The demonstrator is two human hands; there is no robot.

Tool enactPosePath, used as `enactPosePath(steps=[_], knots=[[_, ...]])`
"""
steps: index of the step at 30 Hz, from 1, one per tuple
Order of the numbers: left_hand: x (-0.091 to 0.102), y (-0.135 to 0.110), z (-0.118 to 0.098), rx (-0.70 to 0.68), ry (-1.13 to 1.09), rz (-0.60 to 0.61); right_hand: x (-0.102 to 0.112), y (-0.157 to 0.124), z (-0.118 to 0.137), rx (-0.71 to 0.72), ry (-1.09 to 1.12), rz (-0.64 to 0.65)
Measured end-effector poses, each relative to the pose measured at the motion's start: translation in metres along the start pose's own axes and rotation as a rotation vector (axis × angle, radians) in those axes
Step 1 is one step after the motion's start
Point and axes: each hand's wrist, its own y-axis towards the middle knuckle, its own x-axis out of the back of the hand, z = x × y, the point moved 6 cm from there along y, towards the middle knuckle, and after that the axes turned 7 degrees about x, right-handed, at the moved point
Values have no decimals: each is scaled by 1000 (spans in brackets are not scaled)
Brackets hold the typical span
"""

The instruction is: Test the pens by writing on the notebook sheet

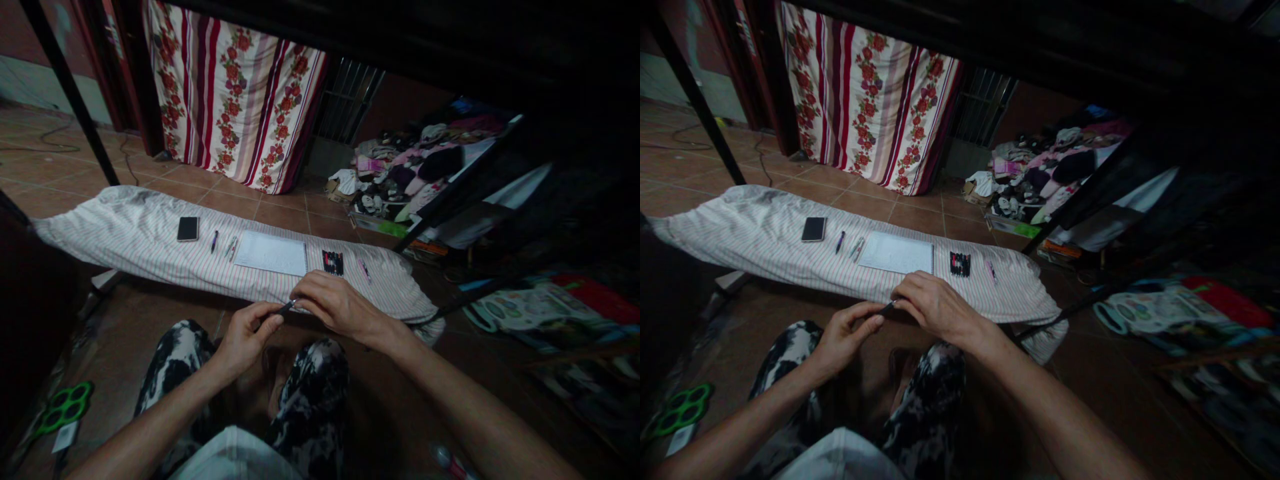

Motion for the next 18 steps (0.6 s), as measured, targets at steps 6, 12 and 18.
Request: enactPosePath(steps=[6,12,18], knots=[[-1,-1,-3,4,-31,53,3,1,2,15,-68,30],[-1,-2,-1,-36,23,8,1,2,8,6,-140,112],[-4,1,5,67,-151,103,0,2,7,38,-28,97]])
